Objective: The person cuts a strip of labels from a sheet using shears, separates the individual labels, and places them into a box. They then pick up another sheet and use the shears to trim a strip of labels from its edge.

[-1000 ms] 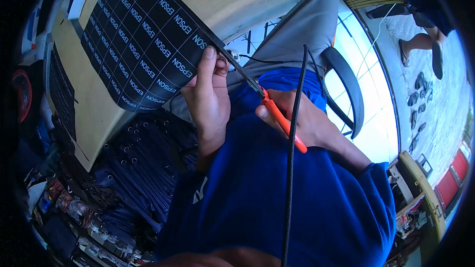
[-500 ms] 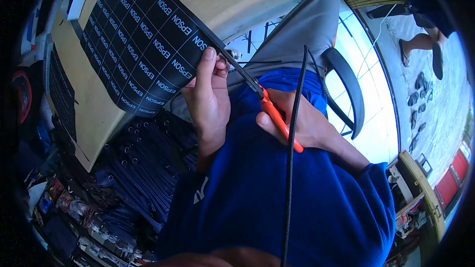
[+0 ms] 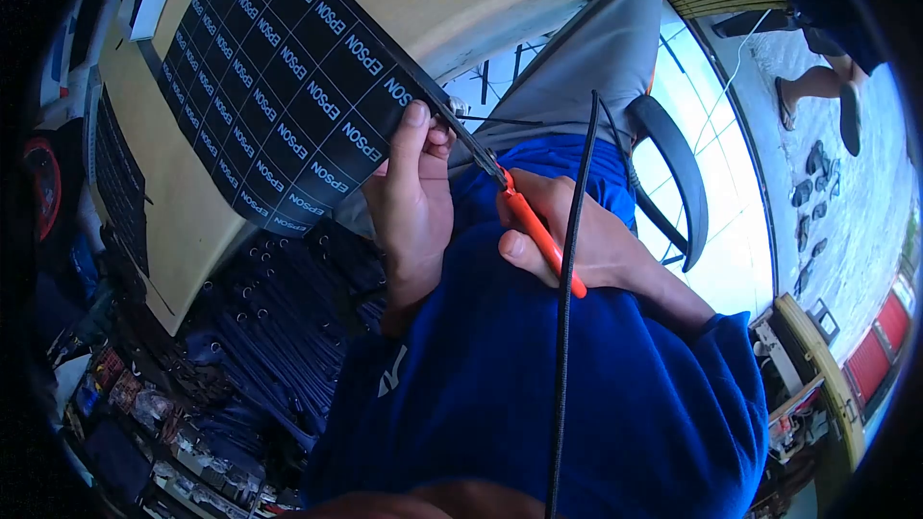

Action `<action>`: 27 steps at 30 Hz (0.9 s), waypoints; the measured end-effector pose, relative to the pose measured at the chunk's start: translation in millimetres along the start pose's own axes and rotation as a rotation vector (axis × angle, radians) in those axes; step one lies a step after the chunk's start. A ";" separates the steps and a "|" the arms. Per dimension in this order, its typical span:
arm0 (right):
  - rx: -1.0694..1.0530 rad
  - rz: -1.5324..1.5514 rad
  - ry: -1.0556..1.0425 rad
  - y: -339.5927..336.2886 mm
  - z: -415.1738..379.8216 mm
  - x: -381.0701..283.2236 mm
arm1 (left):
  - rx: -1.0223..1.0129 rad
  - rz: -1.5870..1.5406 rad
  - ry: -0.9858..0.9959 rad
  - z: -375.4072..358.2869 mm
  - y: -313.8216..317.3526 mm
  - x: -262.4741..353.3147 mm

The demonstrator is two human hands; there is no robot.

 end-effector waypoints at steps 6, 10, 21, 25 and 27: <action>0.023 0.004 -0.010 0.3 2.9 -1.3 | -0.023 -0.019 -0.006 -0.3 1.6 0.9; 0.038 0.004 0.013 1.1 3.7 -4.8 | -0.023 -0.028 -0.005 0.1 1.6 2.3; 0.046 -0.034 -0.013 2.5 1.9 -3.0 | -0.011 -0.008 -0.050 -1.2 0.7 2.4; 0.053 -0.022 -0.021 3.7 2.7 1.1 | 0.020 0.009 -0.059 -0.8 1.2 2.4; 0.062 -0.030 -0.029 3.3 3.8 -0.7 | 0.020 0.023 -0.059 -0.5 0.6 1.7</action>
Point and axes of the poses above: each hand's wrist, its own z-axis towards the middle knuckle, its own y-axis out of the palm, x = y × z, the point moved 1 cm from there along z, towards the middle knuckle, and after that the axes turned 12 degrees about -x, right-handed, at the moved point
